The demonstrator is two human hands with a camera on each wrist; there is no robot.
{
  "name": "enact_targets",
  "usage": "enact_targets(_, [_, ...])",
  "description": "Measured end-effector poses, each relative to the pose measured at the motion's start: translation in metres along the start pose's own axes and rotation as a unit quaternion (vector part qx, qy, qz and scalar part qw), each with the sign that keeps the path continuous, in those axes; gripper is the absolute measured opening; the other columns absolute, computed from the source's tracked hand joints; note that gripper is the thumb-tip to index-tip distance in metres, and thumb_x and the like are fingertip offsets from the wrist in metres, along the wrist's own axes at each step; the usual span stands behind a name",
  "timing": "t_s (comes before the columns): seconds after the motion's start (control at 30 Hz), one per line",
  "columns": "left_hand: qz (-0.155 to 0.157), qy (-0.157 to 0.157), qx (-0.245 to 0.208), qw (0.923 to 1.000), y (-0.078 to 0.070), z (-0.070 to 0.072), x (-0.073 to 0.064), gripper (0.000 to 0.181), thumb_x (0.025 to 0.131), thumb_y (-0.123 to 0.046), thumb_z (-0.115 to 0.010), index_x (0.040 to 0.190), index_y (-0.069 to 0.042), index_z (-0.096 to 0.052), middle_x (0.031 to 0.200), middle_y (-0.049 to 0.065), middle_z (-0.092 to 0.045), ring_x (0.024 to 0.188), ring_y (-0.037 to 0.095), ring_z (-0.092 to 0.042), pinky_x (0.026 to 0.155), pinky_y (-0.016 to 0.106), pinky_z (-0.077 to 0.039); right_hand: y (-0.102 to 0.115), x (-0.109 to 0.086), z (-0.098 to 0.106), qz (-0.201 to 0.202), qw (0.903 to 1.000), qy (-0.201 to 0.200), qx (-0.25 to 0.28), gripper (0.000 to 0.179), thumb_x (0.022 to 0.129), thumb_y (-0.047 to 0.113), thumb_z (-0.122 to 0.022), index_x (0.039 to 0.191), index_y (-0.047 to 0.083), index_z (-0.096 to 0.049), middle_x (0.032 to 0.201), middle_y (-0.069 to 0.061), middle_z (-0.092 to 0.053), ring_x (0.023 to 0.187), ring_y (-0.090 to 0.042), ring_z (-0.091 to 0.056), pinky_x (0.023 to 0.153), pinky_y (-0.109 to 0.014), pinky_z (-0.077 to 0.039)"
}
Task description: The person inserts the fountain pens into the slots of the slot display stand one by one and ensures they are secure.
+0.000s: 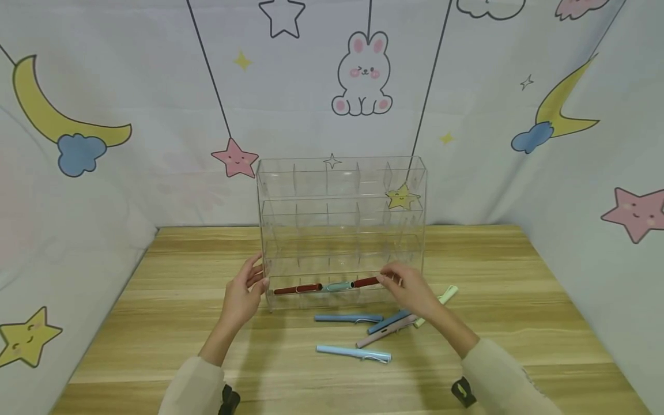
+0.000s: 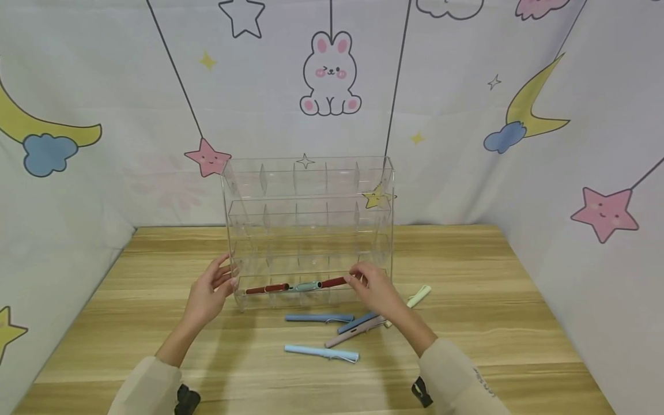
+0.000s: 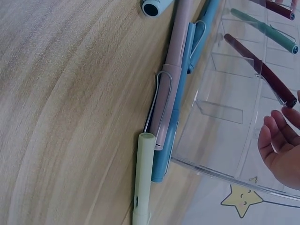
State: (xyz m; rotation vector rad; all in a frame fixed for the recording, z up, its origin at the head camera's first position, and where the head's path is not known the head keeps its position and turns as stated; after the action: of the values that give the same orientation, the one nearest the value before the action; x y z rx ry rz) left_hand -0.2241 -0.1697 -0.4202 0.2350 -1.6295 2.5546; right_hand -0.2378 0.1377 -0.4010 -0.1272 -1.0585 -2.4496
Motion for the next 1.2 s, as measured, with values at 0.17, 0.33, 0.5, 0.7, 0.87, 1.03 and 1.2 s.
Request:
enact_targets(0.17, [0.002, 0.002, 0.004, 1.0, -0.0014, 0.0002, -0.0008, 0.052, 0.089, 0.007, -0.052, 0.138, -0.002, -0.035, 0.122, 0.03, -0.05, 0.109, 0.04, -0.053, 0.081, 0.035, -0.053, -0.0044, -0.0004, 0.0007, -0.021, 0.9997, 0.0, -0.01, 0.015, 0.091, 0.016, -0.058, 0.087, 0.003, -0.065, 0.073, 0.004, -0.055, 0.064, -0.011, -0.046, 0.052, -0.023, -0.043])
enact_targets(0.33, [-0.004, 0.003, 0.009, 1.0, -0.0024, 0.0003, -0.001, 0.052, 0.089, 0.007, -0.052, 0.137, -0.001, -0.035, 0.121, 0.03, -0.05, 0.108, 0.041, -0.052, 0.082, 0.037, -0.053, -0.0039, -0.001, 0.0001, -0.018, 0.9997, 0.009, -0.012, 0.016, 0.091, 0.015, -0.058, 0.085, 0.003, -0.066, 0.074, 0.003, -0.057, 0.064, -0.01, -0.048, 0.053, -0.023, -0.044])
enact_targets(0.5, [0.001, 0.0, 0.008, 1.0, 0.0009, 0.0001, 0.0002, 0.054, 0.088, 0.008, -0.053, 0.137, -0.001, -0.035, 0.121, 0.029, -0.051, 0.108, 0.04, -0.053, 0.081, 0.035, -0.053, -0.0024, -0.0029, -0.0006, -0.005, 0.9997, 0.022, -0.002, 0.013, 0.089, 0.014, -0.06, 0.089, 0.003, -0.066, 0.083, -0.001, -0.062, 0.068, -0.01, -0.052, 0.057, -0.022, -0.048])
enact_targets(0.7, [0.002, -0.001, 0.003, 1.0, 0.0024, -0.0002, 0.0005, 0.054, 0.087, 0.01, -0.053, 0.137, -0.001, -0.036, 0.121, 0.029, -0.051, 0.108, 0.039, -0.053, 0.079, 0.034, -0.054, -0.0015, -0.0056, -0.0006, -0.002, 0.9993, 0.036, 0.012, 0.013, 0.088, 0.013, -0.061, 0.092, 0.002, -0.066, 0.088, -0.004, -0.063, 0.07, -0.011, -0.055, 0.06, -0.023, -0.051])
enact_targets(0.87, [0.006, 0.0, 0.002, 1.0, 0.0026, -0.0004, 0.0007, 0.054, 0.087, 0.01, -0.053, 0.137, -0.001, -0.036, 0.121, 0.03, -0.051, 0.108, 0.04, -0.053, 0.079, 0.034, -0.054, -0.0017, -0.0065, 0.0004, -0.001, 0.999, 0.039, 0.023, 0.013, 0.086, 0.009, -0.063, 0.096, 0.001, -0.065, 0.088, -0.004, -0.064, 0.074, -0.014, -0.058, 0.063, -0.024, -0.052])
enact_targets(1.03, [0.008, 0.001, -0.003, 1.0, 0.0024, -0.0007, 0.0007, 0.053, 0.088, 0.009, -0.052, 0.137, -0.001, -0.035, 0.122, 0.029, -0.051, 0.109, 0.039, -0.053, 0.08, 0.033, -0.054, 0.001, -0.0057, 0.0005, 0.012, 0.9987, 0.038, 0.033, 0.02, 0.084, 0.003, -0.064, 0.103, -0.003, -0.062, 0.094, -0.009, -0.064, 0.08, -0.018, -0.06, 0.068, -0.025, -0.054])
enact_targets(1.2, [0.006, 0.001, -0.006, 1.0, 0.0009, -0.0007, 0.0004, 0.053, 0.089, 0.008, -0.052, 0.138, -0.001, -0.034, 0.122, 0.03, -0.05, 0.109, 0.04, -0.052, 0.082, 0.034, -0.053, 0.0041, -0.0046, 0.0007, 0.022, 0.9983, 0.036, 0.041, 0.02, 0.082, -0.002, -0.065, 0.101, -0.004, -0.062, 0.095, -0.01, -0.064, 0.079, -0.019, -0.06, 0.068, -0.025, -0.054])
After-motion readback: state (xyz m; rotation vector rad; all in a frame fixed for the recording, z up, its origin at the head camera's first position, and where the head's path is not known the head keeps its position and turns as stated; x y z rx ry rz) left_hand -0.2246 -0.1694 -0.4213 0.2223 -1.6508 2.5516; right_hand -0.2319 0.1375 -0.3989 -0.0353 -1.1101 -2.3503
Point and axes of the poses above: each hand's wrist, its own x-axis towards the middle knuckle, its own z-axis out of the back of the hand, y = z × x, the point moved 7 cm from there along x, towards the middle knuckle
